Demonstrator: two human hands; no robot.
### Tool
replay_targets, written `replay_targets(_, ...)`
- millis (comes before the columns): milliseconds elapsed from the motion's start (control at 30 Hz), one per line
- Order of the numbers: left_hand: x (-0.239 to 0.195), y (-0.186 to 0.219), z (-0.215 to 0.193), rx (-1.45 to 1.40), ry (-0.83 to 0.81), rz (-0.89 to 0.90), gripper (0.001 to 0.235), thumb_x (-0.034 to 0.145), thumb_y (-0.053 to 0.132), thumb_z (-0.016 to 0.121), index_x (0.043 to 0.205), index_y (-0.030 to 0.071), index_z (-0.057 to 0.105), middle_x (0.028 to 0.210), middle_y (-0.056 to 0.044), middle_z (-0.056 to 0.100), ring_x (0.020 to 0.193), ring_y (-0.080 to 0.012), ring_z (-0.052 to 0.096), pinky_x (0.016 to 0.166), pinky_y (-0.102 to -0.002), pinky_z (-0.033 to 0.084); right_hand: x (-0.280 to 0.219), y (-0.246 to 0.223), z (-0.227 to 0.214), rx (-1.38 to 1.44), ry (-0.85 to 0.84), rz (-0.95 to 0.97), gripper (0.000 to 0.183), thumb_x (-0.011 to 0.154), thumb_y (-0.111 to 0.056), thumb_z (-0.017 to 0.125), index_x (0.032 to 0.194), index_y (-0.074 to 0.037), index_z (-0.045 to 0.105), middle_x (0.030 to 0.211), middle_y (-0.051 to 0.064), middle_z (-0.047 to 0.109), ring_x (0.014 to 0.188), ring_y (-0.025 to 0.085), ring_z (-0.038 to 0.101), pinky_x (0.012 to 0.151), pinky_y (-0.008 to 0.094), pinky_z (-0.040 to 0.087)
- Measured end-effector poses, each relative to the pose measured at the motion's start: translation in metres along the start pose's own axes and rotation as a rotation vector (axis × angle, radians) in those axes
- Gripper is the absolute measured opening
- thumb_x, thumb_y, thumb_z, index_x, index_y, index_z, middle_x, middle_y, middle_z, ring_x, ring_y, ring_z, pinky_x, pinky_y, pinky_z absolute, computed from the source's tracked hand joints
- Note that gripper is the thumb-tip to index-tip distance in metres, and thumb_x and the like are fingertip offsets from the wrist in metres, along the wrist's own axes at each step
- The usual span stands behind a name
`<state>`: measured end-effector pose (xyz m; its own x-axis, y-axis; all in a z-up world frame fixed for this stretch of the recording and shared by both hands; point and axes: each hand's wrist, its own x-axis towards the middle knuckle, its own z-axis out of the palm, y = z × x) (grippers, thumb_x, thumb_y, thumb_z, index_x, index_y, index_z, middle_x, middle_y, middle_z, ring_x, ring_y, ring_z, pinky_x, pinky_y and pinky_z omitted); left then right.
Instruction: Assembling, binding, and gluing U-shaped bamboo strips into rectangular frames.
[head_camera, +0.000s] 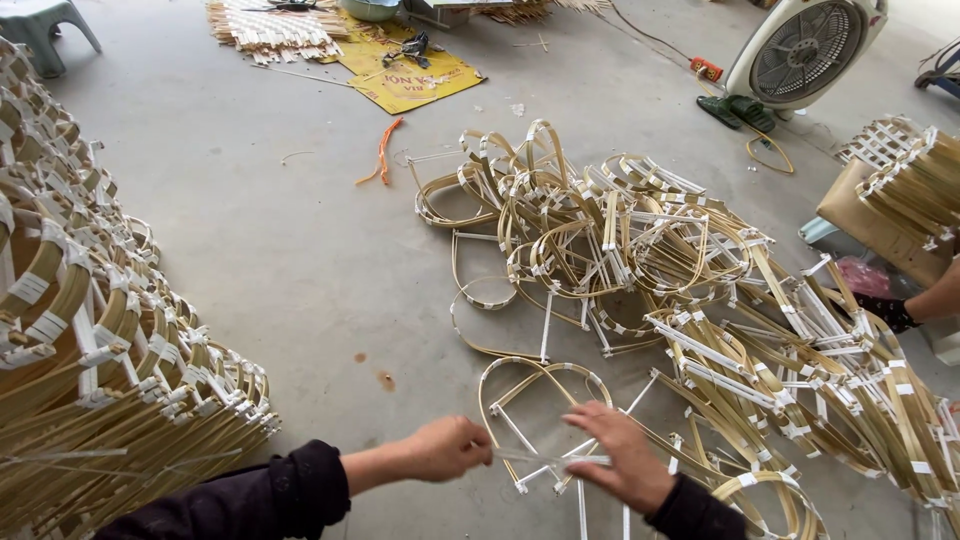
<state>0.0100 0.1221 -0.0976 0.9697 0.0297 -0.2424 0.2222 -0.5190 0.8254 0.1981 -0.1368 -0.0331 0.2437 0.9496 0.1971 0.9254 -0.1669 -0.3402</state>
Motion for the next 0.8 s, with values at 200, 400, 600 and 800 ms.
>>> replay_targets(200,-0.015,0.051,0.014,0.042,-0.123,0.054,0.024,0.095,0.027,0.065,0.098,0.007,0.076,0.073,-0.009,0.071,0.068,-0.0188,0.068,0.066,-0.036,0.054,0.008,-0.069,0.035,0.69,-0.388,0.419,0.043,0.093,-0.031,0.071,0.126,-0.007,0.06,0.095,0.006,0.07,0.086,0.019,0.065,0.076,0.033,0.051)
replay_targets(400,-0.022,0.047,0.008,-0.068,-0.209,-0.071,0.027,0.098,0.032,0.063,0.095,0.007,0.075,0.057,-0.002,0.065,0.055,-0.0161,0.063,0.061,-0.035,0.052,-0.011,-0.029,0.087,0.915,-0.267,0.445,0.022,0.098,-0.025,0.069,0.095,-0.003,0.071,0.075,-0.003,0.066,0.068,0.005,0.059,0.063,0.023,0.052)
replay_targets(600,0.002,-0.037,0.02,0.018,-0.073,-0.033,0.025,0.098,0.029,0.06,0.095,0.011,0.078,0.071,-0.011,0.069,0.067,-0.0216,0.065,0.064,-0.038,0.051,-0.028,0.011,0.101,0.666,-0.208,0.603,0.023,0.095,-0.026,0.068,0.09,-0.005,0.072,0.066,-0.003,0.064,0.061,0.007,0.054,0.057,0.027,0.047)
replay_targets(800,0.028,-0.264,0.019,0.336,-0.344,0.089,0.02,0.096,0.022,0.061,0.09,0.007,0.072,0.088,-0.016,0.072,0.079,-0.0322,0.065,0.072,-0.045,0.052,-0.1,0.111,0.171,0.356,-0.27,0.668,0.024,0.091,-0.031,0.068,0.091,-0.008,0.073,0.072,0.004,0.071,0.067,0.015,0.065,0.065,0.033,0.053)
